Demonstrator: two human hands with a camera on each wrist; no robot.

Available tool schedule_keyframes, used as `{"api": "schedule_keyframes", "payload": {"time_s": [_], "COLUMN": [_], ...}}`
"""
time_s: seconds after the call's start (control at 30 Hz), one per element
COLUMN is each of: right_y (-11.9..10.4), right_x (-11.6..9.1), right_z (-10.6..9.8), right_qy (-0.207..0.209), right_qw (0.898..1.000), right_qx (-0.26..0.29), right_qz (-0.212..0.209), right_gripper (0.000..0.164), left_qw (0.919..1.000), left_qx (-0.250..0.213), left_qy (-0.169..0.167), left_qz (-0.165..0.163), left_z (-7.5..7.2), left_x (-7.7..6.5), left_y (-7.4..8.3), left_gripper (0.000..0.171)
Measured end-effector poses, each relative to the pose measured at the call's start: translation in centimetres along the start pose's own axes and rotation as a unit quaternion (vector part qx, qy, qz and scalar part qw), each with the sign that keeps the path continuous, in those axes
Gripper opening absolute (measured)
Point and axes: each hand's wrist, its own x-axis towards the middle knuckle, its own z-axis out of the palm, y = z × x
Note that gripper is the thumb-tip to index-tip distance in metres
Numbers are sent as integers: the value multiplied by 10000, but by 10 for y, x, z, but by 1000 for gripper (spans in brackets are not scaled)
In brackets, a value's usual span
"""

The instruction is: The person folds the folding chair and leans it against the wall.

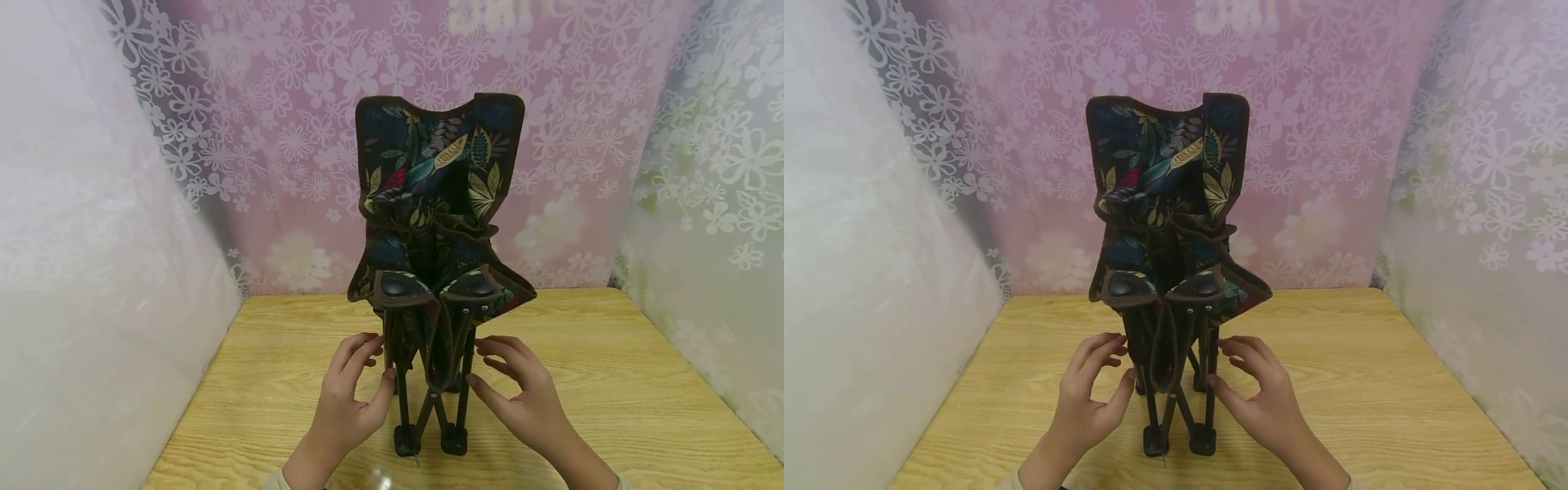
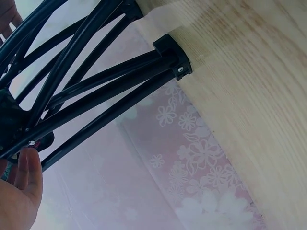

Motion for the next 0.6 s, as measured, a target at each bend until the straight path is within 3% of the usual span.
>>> {"api": "schedule_keyframes", "payload": {"time_s": [0.6], "right_y": [5], "right_x": [-4], "right_z": [1], "right_qy": [-3], "right_qw": [10000], "right_qx": [45], "right_qz": [-4], "right_gripper": [45], "left_qw": [9999], "left_qx": [-9], "left_qy": [-115], "left_qz": [21], "left_z": [0], "left_x": [-7], "left_y": [-1], "left_gripper": [40]}}
